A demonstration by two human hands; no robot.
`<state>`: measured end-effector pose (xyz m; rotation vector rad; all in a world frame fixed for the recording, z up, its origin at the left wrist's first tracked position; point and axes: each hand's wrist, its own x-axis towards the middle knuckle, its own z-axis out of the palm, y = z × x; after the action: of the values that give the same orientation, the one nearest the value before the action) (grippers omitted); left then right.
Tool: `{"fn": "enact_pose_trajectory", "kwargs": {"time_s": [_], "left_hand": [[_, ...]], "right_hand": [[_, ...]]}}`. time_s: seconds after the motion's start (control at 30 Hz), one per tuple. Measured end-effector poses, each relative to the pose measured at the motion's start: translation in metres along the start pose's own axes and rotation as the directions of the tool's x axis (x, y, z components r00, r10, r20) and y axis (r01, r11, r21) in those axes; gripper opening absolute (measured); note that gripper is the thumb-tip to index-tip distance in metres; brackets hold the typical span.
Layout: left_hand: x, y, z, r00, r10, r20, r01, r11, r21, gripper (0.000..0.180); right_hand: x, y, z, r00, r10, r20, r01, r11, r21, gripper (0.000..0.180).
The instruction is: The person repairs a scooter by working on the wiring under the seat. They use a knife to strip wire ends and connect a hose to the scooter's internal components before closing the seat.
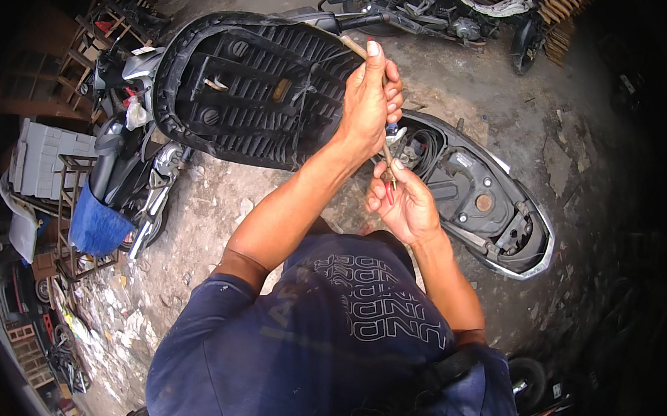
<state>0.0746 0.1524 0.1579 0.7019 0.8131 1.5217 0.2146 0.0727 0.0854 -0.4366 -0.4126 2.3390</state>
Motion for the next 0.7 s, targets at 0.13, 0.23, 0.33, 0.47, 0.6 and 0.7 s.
{"fn": "enact_pose_trajectory", "kwargs": {"time_s": [0.13, 0.23, 0.33, 0.47, 0.6, 0.7], "left_hand": [[0.050, 0.002, 0.006, 0.998, 0.042, -0.055, -0.046, 0.997, -0.068, 0.055], [0.082, 0.007, 0.015, 0.992, 0.087, -0.096, -0.097, 0.990, -0.107, 0.055], [0.104, 0.019, 0.029, 0.983, 0.108, -0.152, -0.130, 0.982, -0.139, 0.051], [0.113, 0.033, 0.044, 0.977, 0.084, -0.195, -0.128, 0.966, -0.225, 0.044], [0.108, 0.043, 0.053, 0.976, 0.157, -0.153, -0.189, 0.955, -0.228, 0.045], [0.094, 0.045, 0.064, 0.968, 0.226, -0.110, -0.245, 0.948, -0.204, 0.042]], "right_hand": [[0.030, -0.011, 0.019, 0.992, -0.125, 0.008, 0.124, 0.990, 0.073, 0.037], [0.051, -0.025, 0.021, 0.964, -0.265, 0.011, 0.265, 0.964, 0.011, 0.037], [0.065, -0.039, 0.037, 0.895, -0.443, -0.047, 0.416, 0.869, -0.270, 0.039], [0.071, -0.049, 0.051, 0.801, -0.595, -0.068, 0.461, 0.685, -0.565, 0.042], [0.064, -0.052, 0.061, 0.768, -0.639, -0.045, 0.483, 0.624, -0.614, 0.045], [0.054, -0.056, 0.066, 0.795, -0.604, -0.060, 0.514, 0.722, -0.463, 0.046]]}}
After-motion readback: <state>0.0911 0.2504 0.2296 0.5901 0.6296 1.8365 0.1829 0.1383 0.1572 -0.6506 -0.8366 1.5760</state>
